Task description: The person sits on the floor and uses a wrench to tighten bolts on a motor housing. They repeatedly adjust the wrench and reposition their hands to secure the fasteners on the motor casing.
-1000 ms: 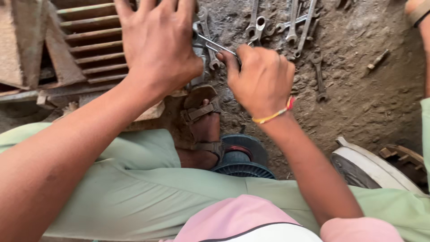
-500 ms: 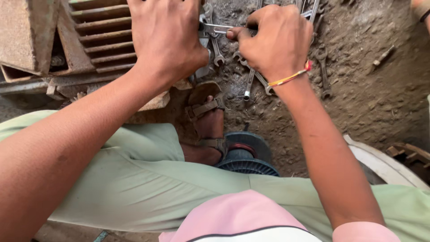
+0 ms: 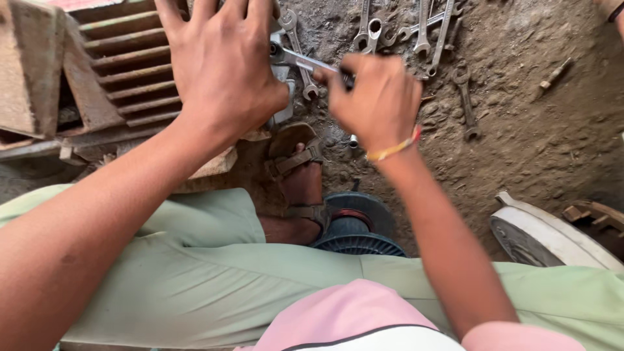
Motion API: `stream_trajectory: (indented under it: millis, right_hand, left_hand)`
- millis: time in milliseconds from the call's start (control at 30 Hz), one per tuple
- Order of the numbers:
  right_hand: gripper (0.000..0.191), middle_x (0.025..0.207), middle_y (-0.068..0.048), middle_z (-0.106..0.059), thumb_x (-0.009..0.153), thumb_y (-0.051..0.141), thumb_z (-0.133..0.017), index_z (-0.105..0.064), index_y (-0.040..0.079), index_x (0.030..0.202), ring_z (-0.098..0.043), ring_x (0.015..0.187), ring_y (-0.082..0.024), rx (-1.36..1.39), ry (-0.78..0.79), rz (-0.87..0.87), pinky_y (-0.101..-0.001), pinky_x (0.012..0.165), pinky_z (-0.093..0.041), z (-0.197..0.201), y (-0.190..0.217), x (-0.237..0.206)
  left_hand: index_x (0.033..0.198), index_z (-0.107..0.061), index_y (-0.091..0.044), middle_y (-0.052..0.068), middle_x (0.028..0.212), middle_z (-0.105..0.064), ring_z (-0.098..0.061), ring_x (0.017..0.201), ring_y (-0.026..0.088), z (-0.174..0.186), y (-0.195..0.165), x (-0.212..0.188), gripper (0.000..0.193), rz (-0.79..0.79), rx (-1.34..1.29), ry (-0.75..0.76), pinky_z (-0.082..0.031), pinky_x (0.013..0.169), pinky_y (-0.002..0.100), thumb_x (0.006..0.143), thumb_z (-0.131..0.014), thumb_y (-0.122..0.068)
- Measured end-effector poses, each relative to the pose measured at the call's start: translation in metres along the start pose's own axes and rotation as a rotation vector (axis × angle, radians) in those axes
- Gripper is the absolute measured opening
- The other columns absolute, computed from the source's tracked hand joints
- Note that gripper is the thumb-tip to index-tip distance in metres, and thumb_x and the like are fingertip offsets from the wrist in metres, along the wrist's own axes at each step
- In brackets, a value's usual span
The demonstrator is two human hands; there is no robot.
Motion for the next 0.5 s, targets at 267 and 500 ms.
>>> stream_trajectory:
  millis: [267,500]
  right_hand:
    - [0.044,0.059,-0.009,-0.059,0.100,0.044,-0.085,-0.072,0.012,0.073,-0.056,0.049,-0.026,-0.158,-0.151,0.502,-0.0387,0.049,-0.041,-0.004,-0.030,0.031]
    - [0.034,0.068,-0.003,-0.059,0.106,0.035,-0.074,-0.066,0.011,0.082,-0.057,0.058,-0.017,-0.231,-0.096,0.988,-0.0287,0.057,-0.042,-0.005,-0.065,0.080]
  left_hand:
    - [0.106,-0.064,-0.008,0.012,0.098,-0.068,-0.064,0.094,0.036,-0.006,0.002,-0.007,0.052,0.051,-0.025,0.101,-0.038,0.085,0.053,0.055,-0.074,-0.014]
    - [0.111,-0.064,-0.007,0.011,0.099,-0.068,-0.064,0.097,0.034,0.000,-0.002,0.000,0.058,0.026,-0.028,0.054,-0.039,0.086,0.054,0.056,-0.075,-0.016]
Point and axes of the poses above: each hand's wrist, its own x-axis towards the middle knuckle, its own z-axis out of the back of the hand, y = z × x, the point moved 1 cm from there along x, towards the middle knuckle
